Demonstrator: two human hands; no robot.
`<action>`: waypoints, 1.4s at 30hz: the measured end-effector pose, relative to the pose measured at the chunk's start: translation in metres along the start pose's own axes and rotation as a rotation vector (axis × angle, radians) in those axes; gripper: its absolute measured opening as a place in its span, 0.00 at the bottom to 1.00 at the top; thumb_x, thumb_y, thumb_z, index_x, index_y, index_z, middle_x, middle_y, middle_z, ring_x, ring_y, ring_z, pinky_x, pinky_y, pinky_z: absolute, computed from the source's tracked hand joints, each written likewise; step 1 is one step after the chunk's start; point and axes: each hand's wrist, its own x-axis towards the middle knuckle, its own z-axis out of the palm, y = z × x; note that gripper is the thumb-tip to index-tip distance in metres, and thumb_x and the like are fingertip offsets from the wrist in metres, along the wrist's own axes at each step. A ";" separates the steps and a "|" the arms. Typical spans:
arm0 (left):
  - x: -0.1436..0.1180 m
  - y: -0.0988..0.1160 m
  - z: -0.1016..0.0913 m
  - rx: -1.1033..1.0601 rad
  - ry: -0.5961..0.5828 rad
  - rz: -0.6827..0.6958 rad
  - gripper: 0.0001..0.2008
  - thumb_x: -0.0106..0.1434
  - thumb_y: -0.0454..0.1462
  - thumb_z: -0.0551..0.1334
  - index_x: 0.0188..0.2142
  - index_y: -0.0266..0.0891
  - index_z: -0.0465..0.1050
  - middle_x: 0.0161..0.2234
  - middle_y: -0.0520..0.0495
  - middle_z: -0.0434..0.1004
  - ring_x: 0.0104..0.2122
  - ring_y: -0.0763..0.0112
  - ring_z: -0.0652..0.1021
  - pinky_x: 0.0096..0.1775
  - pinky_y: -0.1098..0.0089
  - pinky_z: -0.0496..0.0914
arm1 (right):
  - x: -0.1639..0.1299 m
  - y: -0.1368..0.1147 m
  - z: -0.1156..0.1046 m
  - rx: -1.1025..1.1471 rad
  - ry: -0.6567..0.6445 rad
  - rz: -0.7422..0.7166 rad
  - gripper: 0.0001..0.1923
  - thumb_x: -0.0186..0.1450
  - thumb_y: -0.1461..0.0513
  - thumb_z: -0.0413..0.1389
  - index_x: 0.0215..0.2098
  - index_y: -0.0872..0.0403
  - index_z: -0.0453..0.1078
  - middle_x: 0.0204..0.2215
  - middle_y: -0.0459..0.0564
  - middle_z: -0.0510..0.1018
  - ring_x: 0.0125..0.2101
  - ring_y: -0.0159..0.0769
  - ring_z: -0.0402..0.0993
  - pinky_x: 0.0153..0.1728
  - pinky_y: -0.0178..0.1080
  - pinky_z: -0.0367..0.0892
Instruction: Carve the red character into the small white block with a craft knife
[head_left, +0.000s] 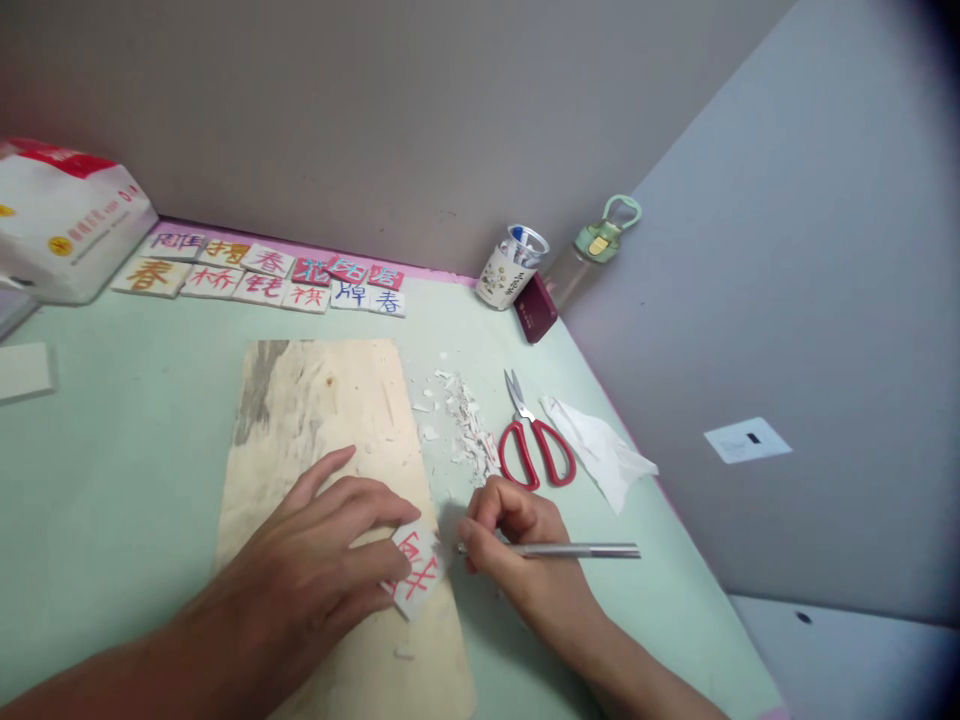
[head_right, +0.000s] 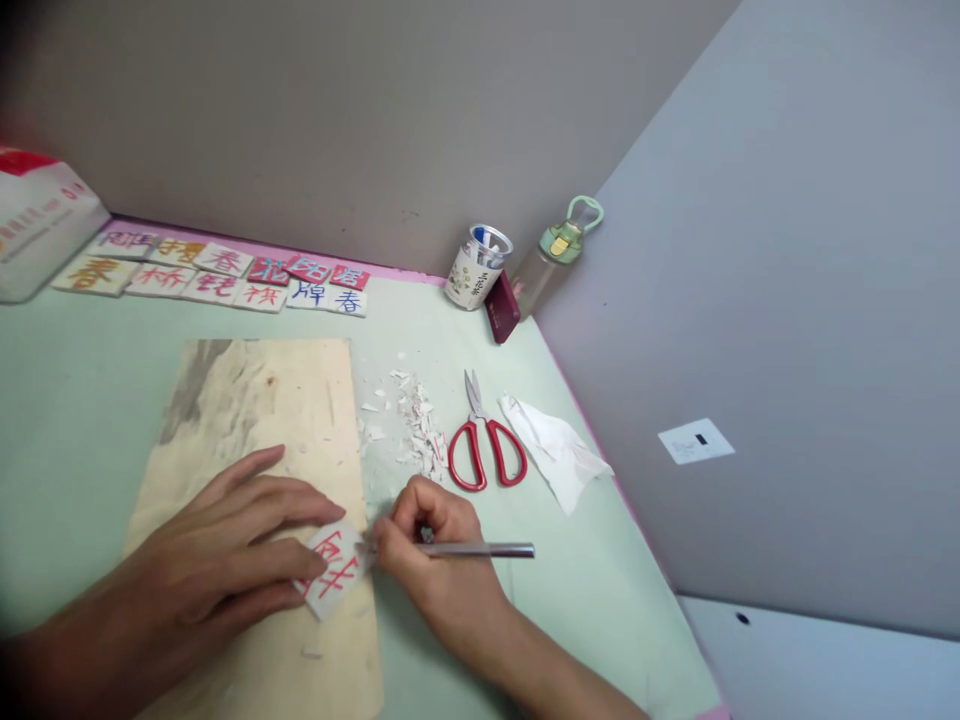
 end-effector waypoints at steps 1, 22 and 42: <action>0.000 0.000 0.000 -0.003 0.017 0.004 0.12 0.72 0.30 0.58 0.38 0.49 0.73 0.49 0.57 0.81 0.51 0.69 0.79 0.71 0.53 0.44 | 0.000 0.000 0.000 -0.002 0.003 -0.005 0.15 0.62 0.60 0.59 0.23 0.49 0.58 0.19 0.41 0.67 0.23 0.30 0.59 0.25 0.35 0.56; -0.005 0.010 0.004 0.288 0.037 0.022 0.33 0.60 0.27 0.53 0.65 0.41 0.60 0.61 0.48 0.73 0.68 0.67 0.64 0.73 0.65 0.42 | -0.003 0.000 0.002 -0.052 -0.038 -0.084 0.13 0.63 0.61 0.60 0.25 0.50 0.61 0.22 0.41 0.68 0.25 0.31 0.61 0.26 0.35 0.57; -0.003 -0.009 -0.007 0.292 -0.026 0.090 0.33 0.61 0.31 0.66 0.65 0.43 0.61 0.57 0.45 0.79 0.59 0.56 0.77 0.70 0.52 0.58 | -0.011 -0.005 0.003 -0.174 -0.233 -0.121 0.13 0.62 0.66 0.57 0.24 0.50 0.58 0.21 0.39 0.64 0.22 0.28 0.57 0.23 0.33 0.53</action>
